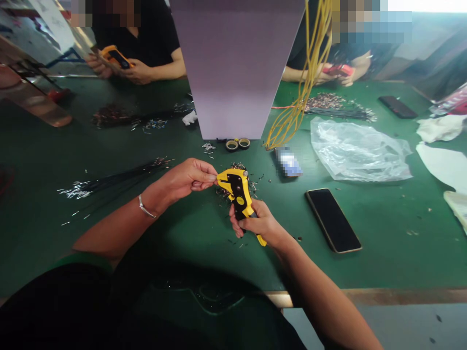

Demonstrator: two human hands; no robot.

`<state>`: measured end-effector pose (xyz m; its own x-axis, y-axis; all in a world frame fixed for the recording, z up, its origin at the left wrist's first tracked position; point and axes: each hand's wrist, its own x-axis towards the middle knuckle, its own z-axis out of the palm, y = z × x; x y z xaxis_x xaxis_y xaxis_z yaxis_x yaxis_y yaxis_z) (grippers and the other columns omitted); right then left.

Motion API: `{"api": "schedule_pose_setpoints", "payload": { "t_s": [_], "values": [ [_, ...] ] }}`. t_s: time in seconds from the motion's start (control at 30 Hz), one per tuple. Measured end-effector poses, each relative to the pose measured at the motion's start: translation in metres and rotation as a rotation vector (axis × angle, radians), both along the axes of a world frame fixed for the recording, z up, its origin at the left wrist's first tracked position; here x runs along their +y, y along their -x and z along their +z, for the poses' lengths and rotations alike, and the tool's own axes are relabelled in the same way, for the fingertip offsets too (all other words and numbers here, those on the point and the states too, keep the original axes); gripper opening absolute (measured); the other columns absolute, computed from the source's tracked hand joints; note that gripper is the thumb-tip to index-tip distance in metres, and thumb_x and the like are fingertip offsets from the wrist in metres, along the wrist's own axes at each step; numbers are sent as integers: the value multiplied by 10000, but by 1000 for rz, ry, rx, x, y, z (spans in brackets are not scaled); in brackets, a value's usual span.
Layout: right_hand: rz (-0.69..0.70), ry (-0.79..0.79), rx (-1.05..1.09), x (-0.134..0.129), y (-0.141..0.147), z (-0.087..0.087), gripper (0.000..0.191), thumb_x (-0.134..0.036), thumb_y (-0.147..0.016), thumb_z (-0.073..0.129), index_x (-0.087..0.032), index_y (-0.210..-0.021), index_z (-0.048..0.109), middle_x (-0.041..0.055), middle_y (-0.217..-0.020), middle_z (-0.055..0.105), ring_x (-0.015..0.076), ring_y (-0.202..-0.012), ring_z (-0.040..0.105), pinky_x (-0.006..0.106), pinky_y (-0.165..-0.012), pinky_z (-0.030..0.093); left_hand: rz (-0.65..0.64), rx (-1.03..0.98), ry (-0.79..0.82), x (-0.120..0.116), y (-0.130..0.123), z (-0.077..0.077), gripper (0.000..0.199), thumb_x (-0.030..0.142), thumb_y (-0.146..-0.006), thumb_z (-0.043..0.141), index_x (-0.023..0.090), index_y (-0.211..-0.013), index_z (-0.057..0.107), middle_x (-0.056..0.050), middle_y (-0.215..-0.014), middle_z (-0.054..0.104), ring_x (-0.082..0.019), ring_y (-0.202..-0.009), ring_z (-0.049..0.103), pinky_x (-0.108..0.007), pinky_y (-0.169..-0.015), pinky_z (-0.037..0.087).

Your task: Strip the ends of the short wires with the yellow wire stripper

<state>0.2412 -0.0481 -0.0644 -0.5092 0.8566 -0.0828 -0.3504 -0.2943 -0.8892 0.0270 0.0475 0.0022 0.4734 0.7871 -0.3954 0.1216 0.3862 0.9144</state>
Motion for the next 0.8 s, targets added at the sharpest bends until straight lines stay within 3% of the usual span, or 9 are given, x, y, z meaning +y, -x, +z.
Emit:
{"api": "schedule_pose_setpoints", "payload": {
  "t_s": [0.5,0.8],
  "values": [
    [-136,0,-245,2,12,-7,193,-125,-638,649,-158,-819,589,-29,-648,595,105,-479,542,261,-469,453,-47,81,-84,19,3,-29,84,87,-718,651,124,-649,681,2,-444,545,-33,-375,319,-248,-435,144],
    [-226,49,-194,2,19,-18,223,-131,-617,641,-162,-821,558,-51,-624,569,88,-421,510,243,-402,432,-17,105,-90,22,-1,-33,108,50,-759,620,104,-688,682,6,-443,549,-28,-367,321,-233,-434,148]
  ]
}}
